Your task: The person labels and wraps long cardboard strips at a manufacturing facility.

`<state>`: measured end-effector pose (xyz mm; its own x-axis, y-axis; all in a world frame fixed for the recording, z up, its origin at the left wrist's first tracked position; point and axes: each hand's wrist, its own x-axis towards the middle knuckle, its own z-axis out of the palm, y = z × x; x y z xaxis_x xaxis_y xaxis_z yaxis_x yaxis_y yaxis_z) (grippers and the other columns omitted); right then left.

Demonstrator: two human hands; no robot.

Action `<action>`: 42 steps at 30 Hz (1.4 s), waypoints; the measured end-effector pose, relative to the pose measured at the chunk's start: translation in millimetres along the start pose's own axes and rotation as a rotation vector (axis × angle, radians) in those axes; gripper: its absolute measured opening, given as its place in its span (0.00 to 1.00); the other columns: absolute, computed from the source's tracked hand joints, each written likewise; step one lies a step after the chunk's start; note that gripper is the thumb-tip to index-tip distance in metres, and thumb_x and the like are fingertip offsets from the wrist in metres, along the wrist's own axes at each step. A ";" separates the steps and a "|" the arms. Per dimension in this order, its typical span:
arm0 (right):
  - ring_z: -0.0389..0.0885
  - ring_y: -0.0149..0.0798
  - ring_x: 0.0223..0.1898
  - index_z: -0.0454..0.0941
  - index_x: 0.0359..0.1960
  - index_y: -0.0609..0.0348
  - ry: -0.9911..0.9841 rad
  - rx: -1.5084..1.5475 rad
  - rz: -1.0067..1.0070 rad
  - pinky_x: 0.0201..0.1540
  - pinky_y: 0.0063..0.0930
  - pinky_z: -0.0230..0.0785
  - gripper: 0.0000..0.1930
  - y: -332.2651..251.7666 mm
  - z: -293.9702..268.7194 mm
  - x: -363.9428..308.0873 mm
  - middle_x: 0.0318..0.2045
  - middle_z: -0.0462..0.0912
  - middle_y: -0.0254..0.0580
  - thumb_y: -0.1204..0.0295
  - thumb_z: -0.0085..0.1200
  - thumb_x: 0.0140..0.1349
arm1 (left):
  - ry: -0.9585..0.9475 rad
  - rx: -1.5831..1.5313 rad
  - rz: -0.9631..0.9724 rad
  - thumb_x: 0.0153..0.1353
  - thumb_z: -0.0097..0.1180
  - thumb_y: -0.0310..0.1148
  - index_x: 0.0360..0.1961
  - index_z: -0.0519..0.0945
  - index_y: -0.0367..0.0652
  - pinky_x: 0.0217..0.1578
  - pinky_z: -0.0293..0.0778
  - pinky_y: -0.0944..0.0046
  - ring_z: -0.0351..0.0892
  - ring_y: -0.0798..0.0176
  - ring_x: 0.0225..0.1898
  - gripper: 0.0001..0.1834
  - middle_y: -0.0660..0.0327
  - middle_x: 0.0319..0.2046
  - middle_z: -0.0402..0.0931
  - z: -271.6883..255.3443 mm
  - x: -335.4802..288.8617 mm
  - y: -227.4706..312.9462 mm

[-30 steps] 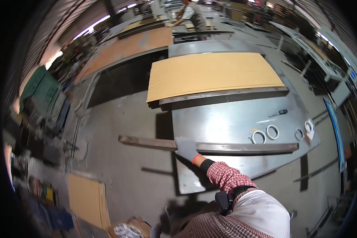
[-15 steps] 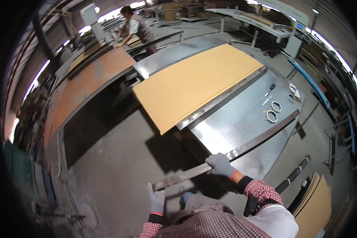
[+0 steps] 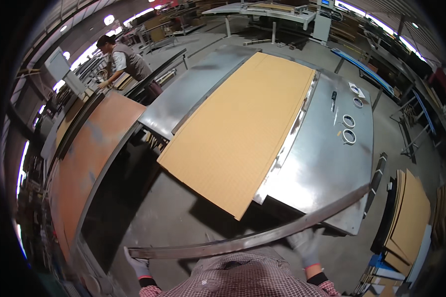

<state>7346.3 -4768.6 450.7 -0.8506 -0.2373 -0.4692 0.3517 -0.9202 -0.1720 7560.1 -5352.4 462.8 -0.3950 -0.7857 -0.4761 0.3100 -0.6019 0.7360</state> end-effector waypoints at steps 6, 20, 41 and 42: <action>0.76 0.52 0.41 0.73 0.46 0.60 0.100 -0.023 -0.786 0.48 0.48 0.69 0.30 26.3 -38.9 46.4 0.39 0.79 0.52 0.42 0.44 0.60 | -0.221 0.115 0.091 0.59 0.53 0.52 0.41 0.76 0.49 0.42 0.76 0.55 0.78 0.59 0.40 0.19 0.61 0.40 0.77 100.9 195.1 82.4; 0.67 0.44 0.57 0.64 0.61 0.57 0.784 -0.062 -1.343 0.62 0.38 0.59 0.27 148.9 -60.6 35.1 0.59 0.68 0.43 0.55 0.44 0.64 | -0.581 0.227 -0.097 0.59 0.47 0.62 0.58 0.71 0.48 0.58 0.60 0.57 0.68 0.59 0.54 0.34 0.64 0.56 0.69 306.4 482.9 -33.9; 0.71 0.42 0.51 0.68 0.57 0.61 1.099 0.082 -1.386 0.56 0.37 0.63 0.30 68.6 -36.0 94.8 0.54 0.72 0.46 0.53 0.52 0.59 | -0.421 0.194 -0.062 0.59 0.48 0.60 0.54 0.73 0.46 0.56 0.63 0.58 0.70 0.57 0.52 0.32 0.61 0.53 0.71 401.4 493.8 -103.9; 0.71 0.43 0.53 0.68 0.58 0.60 0.945 0.156 -1.373 0.57 0.37 0.63 0.30 79.3 -32.3 86.1 0.55 0.71 0.46 0.52 0.50 0.59 | -0.456 0.153 -0.119 0.59 0.47 0.60 0.52 0.74 0.46 0.56 0.64 0.58 0.70 0.56 0.52 0.31 0.60 0.52 0.72 389.5 497.7 -90.1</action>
<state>7313.6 -4851.9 368.6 0.0655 0.9205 -0.3853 -0.4924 -0.3060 -0.8148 6998.7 -5633.4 347.0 -0.7689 -0.5492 -0.3272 0.1227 -0.6291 0.7675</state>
